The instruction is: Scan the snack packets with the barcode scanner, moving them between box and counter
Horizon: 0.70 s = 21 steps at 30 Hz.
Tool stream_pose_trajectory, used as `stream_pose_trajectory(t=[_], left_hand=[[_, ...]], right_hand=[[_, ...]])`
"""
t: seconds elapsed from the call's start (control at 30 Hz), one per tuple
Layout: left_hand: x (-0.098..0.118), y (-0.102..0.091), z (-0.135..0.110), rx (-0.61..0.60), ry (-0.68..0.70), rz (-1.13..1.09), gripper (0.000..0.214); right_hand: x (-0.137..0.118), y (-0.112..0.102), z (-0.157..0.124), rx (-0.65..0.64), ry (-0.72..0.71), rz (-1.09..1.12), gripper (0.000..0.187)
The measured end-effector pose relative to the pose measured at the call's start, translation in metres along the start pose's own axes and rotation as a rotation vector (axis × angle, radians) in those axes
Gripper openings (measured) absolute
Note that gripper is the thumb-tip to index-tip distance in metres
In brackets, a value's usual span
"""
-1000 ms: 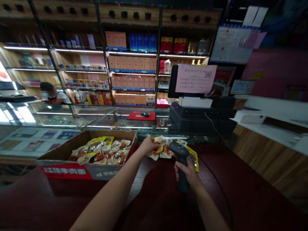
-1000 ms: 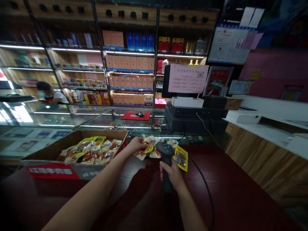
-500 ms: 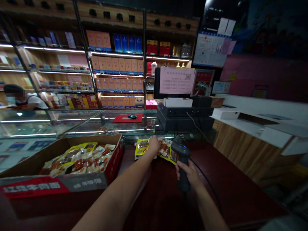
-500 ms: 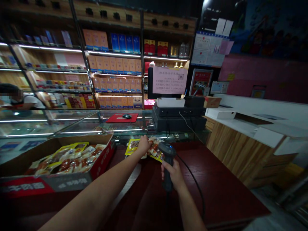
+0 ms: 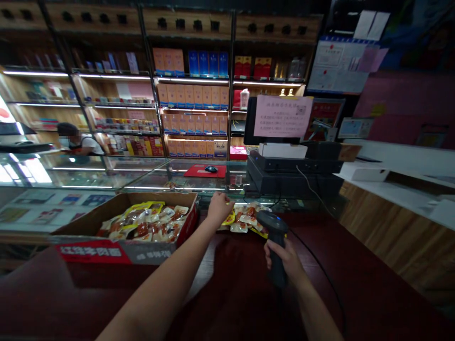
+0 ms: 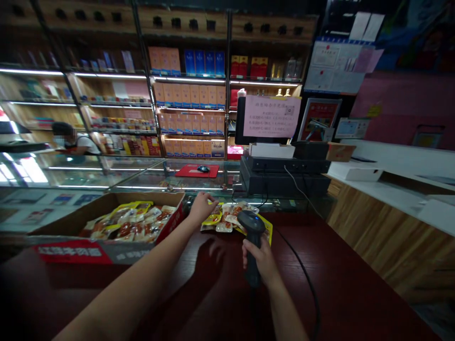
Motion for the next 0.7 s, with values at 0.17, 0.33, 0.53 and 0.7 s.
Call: stream_pose_trajectory(t=[0.17,0.33,0.53,0.7], left_hand=[[-0.076,-0.062,-0.002,-0.044,-0.103,0.144,0.023],[-0.174,-0.099,0.002,-0.228,-0.305,0.33,0.021],[-0.227,-0.091,0.003,-0.376,-0.394,0.42,0.022],[-0.241,-0.072,0.006,-0.406,-0.385,0.4,0.017]], right_hand=[[0.011,0.038,0.011,-0.063,0.02,0.051,0.041],[0.02,0.082,0.027,-0.159,0.043,0.039,0.031],[0.035,0.114,0.044,-0.237,0.049,0.08,0.038],[0.054,0.112,0.048,-0.231,0.059,0.092,0.042]])
Point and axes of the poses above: each hand's wrist, its own z-axis towards the middle knuckle, its own y-axis out of the palm, x = y × z, the point moved 8 cm from there along z, towards the middle knuckle, and after that the axes turned 7 degrees about -x, right-handed, at the moved point
